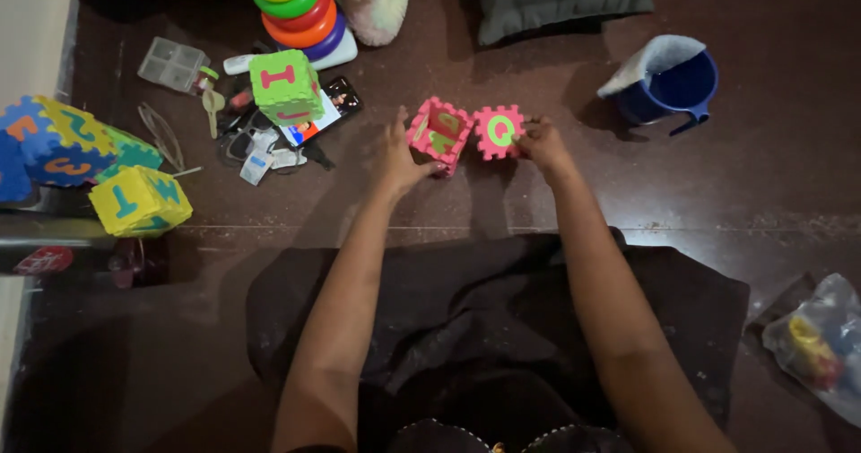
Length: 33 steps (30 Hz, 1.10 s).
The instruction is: Assembling foam puzzle pieces to create a cube-like structure.
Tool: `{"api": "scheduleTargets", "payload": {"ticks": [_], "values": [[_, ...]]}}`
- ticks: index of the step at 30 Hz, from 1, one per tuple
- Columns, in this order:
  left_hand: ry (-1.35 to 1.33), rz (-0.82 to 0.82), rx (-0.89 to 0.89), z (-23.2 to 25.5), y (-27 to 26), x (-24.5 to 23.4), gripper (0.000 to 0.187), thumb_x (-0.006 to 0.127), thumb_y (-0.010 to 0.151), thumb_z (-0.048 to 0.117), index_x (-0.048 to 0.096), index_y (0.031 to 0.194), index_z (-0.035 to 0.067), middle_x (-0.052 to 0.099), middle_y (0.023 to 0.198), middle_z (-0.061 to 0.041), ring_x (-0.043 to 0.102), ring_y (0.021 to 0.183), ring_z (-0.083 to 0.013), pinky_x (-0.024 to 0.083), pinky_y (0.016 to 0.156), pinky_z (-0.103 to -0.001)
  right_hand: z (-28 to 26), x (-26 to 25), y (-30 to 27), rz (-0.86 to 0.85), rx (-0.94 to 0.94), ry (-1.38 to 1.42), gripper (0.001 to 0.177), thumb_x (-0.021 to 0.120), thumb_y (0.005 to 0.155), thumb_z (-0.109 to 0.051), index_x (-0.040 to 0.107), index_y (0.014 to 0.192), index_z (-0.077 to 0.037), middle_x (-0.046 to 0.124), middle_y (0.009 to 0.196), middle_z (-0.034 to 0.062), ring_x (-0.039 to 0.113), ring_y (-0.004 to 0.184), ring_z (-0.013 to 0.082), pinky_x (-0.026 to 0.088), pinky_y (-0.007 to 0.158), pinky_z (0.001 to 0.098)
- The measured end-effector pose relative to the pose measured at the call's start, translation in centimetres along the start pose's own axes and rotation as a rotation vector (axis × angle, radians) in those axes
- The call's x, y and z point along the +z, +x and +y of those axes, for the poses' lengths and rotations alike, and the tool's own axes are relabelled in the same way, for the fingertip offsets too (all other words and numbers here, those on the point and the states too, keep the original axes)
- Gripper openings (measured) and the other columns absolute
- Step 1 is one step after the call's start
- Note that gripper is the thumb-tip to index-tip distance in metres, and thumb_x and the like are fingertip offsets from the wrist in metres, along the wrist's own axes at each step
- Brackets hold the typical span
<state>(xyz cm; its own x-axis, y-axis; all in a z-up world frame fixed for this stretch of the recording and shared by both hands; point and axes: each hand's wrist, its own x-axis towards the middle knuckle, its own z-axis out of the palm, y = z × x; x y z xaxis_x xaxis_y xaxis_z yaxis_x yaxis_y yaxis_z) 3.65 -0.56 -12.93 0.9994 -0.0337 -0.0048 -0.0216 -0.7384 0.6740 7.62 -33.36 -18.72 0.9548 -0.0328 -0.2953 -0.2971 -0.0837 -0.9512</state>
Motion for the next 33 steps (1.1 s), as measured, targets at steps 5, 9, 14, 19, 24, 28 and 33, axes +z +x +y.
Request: {"api": "scheduleTargets", "payload": {"ticks": [5, 9, 14, 19, 24, 28, 33], "values": [[-0.151, 0.047, 0.14, 1.4, -0.5, 0.8, 0.134, 0.099, 0.057, 0.043, 0.02, 0.158, 0.005, 0.039, 0.156, -0.024, 0.038, 0.144, -0.0428, 0.033, 0.119, -0.05, 1.8, -1.6, 1.3, 0.059, -0.003, 0.15, 0.047, 0.069, 0.092, -0.005, 0.049, 0.134, -0.005, 0.069, 0.117, 0.012, 0.07, 0.094, 0.02, 0.06, 0.071, 0.0345], [-0.138, 0.021, 0.141, 4.3, -1.8, -1.1, 0.127, 0.1, 0.064, 0.04, 0.022, 0.159, 0.01, 0.038, 0.155, -0.026, 0.039, 0.142, -0.0458, 0.035, 0.115, -0.051, 4.9, -2.7, 1.4, 0.21, -0.15, -0.444, 0.044, 0.07, 0.092, -0.013, 0.054, 0.133, -0.009, 0.07, 0.116, 0.0174, 0.069, 0.102, 0.0328, 0.056, 0.081, 0.0464], [-0.121, 0.029, 0.212, 3.5, -1.3, 0.2, 0.123, 0.097, 0.062, 0.028, 0.024, 0.16, 0.014, 0.04, 0.156, -0.022, 0.041, 0.143, -0.0447, 0.036, 0.118, -0.05, -2.9, 2.1, -6.2, 0.329, -0.259, -1.11, 0.048, 0.076, 0.081, -0.018, 0.063, 0.127, -0.013, 0.062, 0.126, 0.0193, 0.059, 0.118, 0.0417, 0.052, 0.093, 0.0527], [-0.136, 0.122, 0.292, 1.9, -0.5, 1.4, 0.126, 0.098, 0.06, 0.019, 0.022, 0.16, 0.01, 0.033, 0.161, -0.023, 0.036, 0.147, -0.0467, 0.032, 0.122, -0.05, -1.8, 3.0, -6.0, 0.256, -0.286, -1.164, 0.047, 0.077, 0.079, -0.025, 0.066, 0.124, -0.014, 0.058, 0.132, 0.0161, 0.053, 0.125, 0.0407, 0.049, 0.098, 0.0529], [-0.283, -0.004, 0.124, 1.3, -0.1, 2.6, 0.147, 0.101, 0.052, 0.025, 0.002, 0.159, 0.004, 0.024, 0.16, -0.028, 0.029, 0.146, -0.0467, 0.031, 0.118, -0.048, -4.5, 5.4, -8.3, 0.203, -0.31, -1.252, 0.067, 0.08, 0.076, -0.047, 0.062, 0.129, -0.012, 0.055, 0.132, 0.0191, 0.053, 0.12, 0.0425, 0.049, 0.091, 0.0573], [-0.263, 0.03, 0.087, 0.6, 0.4, 4.6, 0.144, 0.1, 0.054, 0.025, 0.006, 0.16, 0.004, 0.026, 0.159, -0.03, 0.032, 0.147, -0.0455, 0.033, 0.119, -0.046, -3.6, 4.4, -7.0, 0.221, -0.301, -1.266, 0.069, 0.08, 0.073, -0.05, 0.062, 0.129, -0.013, 0.056, 0.132, 0.0178, 0.054, 0.123, 0.0413, 0.051, 0.089, 0.058], [-0.312, 0.129, 0.216, -1.2, 1.2, 7.2, 0.121, 0.095, 0.059, 0.017, 0.027, 0.159, 0.005, 0.038, 0.159, -0.025, 0.037, 0.149, -0.0413, 0.033, 0.123, -0.044, -2.2, -0.3, -2.5, 0.269, -0.281, -0.997, 0.075, 0.087, 0.073, -0.053, 0.061, 0.127, -0.008, 0.061, 0.124, 0.0254, 0.061, 0.114, 0.0447, 0.052, 0.095, 0.0541]]}}
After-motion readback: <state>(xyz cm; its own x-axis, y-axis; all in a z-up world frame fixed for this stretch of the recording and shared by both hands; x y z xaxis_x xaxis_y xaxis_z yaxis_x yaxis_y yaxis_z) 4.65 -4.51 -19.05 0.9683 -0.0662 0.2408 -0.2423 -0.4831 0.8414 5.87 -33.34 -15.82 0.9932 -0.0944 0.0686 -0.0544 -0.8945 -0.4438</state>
